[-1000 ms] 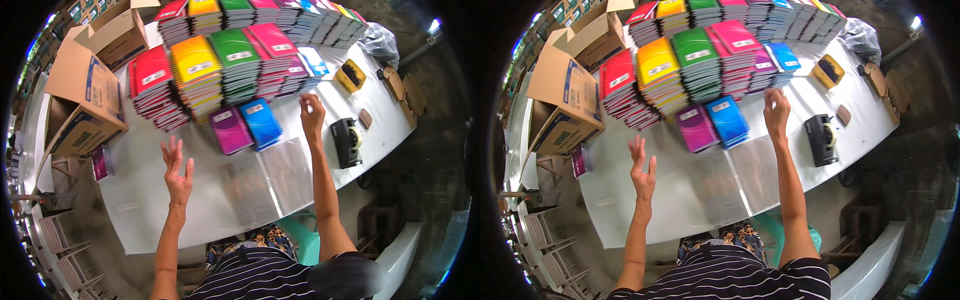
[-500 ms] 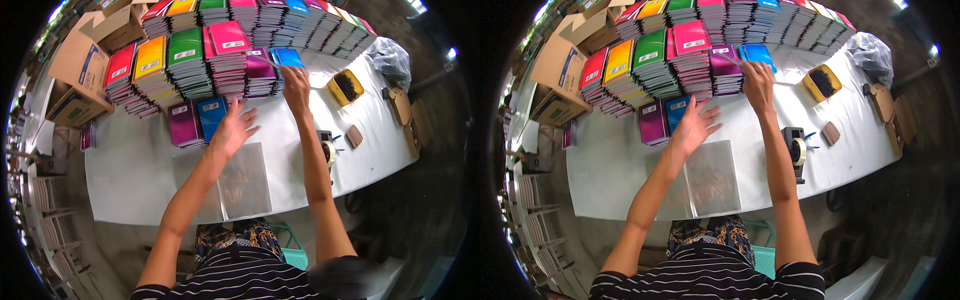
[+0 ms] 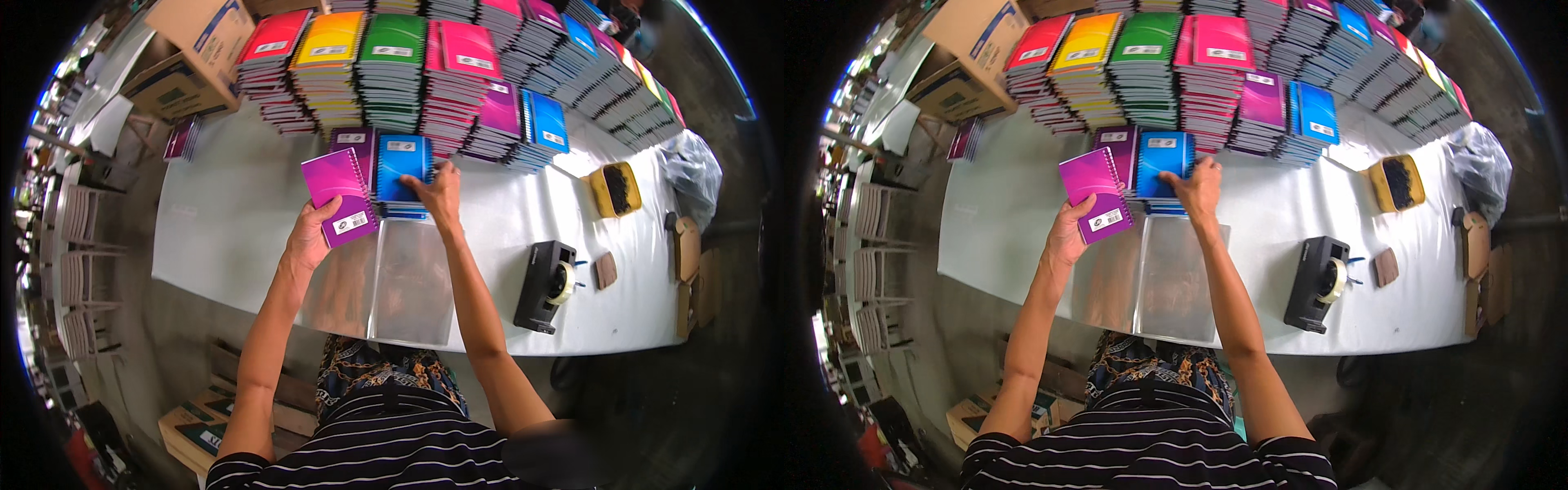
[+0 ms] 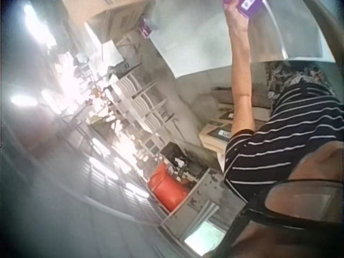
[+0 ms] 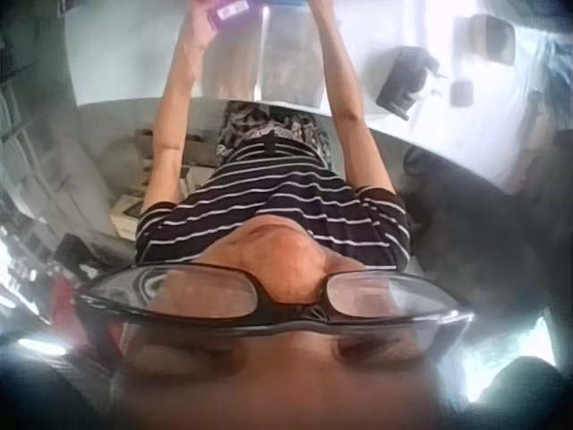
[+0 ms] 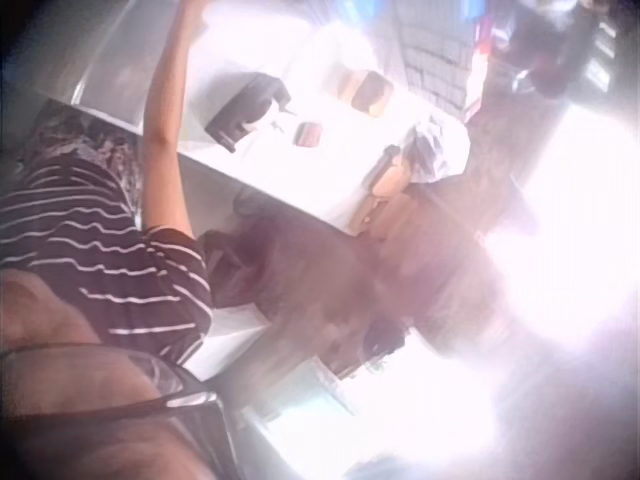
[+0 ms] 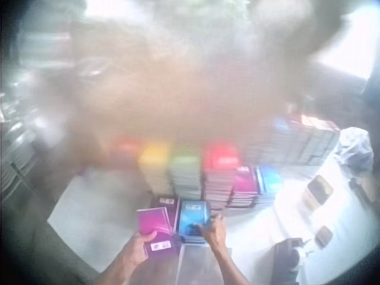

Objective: The person uses a utility knife to trim the spiral binding of a stack of red notebooks, then places them into a cardboard box. Next, the person lays out a clear plastic sheet and wraps several notebooks of different colors one by one, folding the plastic around each notebook and sealing it with tape.

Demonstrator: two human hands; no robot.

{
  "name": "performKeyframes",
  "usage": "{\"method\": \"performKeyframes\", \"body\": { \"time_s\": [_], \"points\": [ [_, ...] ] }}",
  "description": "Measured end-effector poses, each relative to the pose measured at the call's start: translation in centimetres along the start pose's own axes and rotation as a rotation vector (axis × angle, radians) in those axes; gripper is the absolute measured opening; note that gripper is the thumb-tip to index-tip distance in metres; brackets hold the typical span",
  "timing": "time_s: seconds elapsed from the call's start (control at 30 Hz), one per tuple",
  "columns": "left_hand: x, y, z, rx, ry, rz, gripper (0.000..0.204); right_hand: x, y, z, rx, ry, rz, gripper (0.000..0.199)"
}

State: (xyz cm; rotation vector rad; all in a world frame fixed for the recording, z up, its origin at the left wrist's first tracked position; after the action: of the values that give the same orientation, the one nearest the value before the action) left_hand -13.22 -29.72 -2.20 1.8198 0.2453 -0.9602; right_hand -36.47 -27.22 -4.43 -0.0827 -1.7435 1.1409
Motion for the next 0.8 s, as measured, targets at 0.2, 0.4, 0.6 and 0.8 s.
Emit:
{"method": "performKeyframes", "body": {
  "time_s": [0.2,0.4,0.6,0.8],
  "points": [
    [3.8,1.0,-0.6,-0.04,0.008,0.012,0.043,0.8,1.2,1.7,-0.152,-0.06,-0.177,0.045],
    [4.7,1.6,-1.5,-0.022,-0.006,-0.158,0.077,2.8,-3.3,-3.7,-0.244,-0.282,0.505,0.03],
    [7.1,2.1,-1.1,-0.032,0.069,-0.016,0.06,-2.3,-11.2,-10.9,0.147,-0.224,0.264,0.021],
    [11.3,5.3,0.3,0.022,0.107,0.019,0.053,-6.5,-14.2,-11.8,0.766,-0.023,-0.225,0.036]
  ]
}}
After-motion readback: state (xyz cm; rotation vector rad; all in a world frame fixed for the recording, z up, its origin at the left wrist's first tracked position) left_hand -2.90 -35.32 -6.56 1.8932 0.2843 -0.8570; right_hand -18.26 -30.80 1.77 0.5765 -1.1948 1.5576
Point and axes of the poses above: each hand's wrist, its own z-axis towards the middle knuckle, its own x-axis out of the back of the hand, y = z × x, the point moved 10 cm from there along z, towards the middle knuckle, and after that the axes turned 13 degrees about -x, right-handed, at the moved point
